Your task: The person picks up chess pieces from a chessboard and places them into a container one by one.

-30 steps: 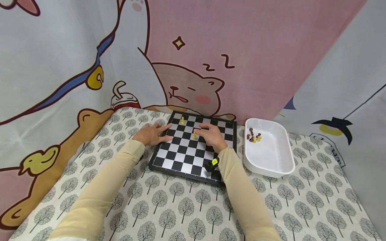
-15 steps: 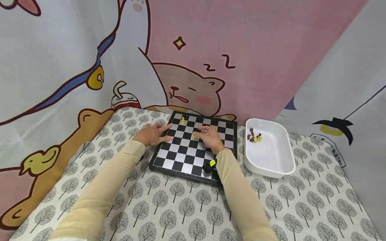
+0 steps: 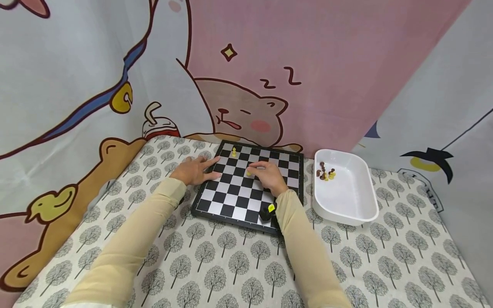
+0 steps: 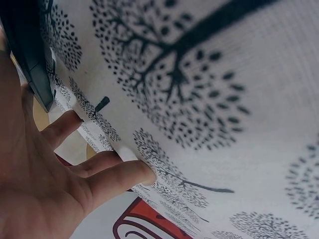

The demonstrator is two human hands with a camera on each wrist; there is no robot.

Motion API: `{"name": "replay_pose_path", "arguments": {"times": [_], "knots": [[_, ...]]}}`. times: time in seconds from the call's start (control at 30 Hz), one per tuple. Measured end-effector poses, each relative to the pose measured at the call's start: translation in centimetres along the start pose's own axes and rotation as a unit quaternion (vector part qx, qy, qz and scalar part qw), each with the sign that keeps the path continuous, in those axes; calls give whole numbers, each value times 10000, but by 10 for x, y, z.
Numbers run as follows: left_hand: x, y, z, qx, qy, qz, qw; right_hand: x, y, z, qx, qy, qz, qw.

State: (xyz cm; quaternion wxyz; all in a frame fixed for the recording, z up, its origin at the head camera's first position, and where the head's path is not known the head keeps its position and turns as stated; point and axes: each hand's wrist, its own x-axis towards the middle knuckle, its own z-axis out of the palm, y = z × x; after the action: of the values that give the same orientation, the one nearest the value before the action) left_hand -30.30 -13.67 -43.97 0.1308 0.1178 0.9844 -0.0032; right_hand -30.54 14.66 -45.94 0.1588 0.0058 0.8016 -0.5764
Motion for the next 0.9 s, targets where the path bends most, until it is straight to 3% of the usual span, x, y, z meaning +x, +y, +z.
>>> {"name": "replay_pose_path", "arguments": {"times": [0.9], "knots": [[3, -2, 1, -34, -130, 1, 9999, -4, -1, 9, -707, 462, -463, 9953]]}}
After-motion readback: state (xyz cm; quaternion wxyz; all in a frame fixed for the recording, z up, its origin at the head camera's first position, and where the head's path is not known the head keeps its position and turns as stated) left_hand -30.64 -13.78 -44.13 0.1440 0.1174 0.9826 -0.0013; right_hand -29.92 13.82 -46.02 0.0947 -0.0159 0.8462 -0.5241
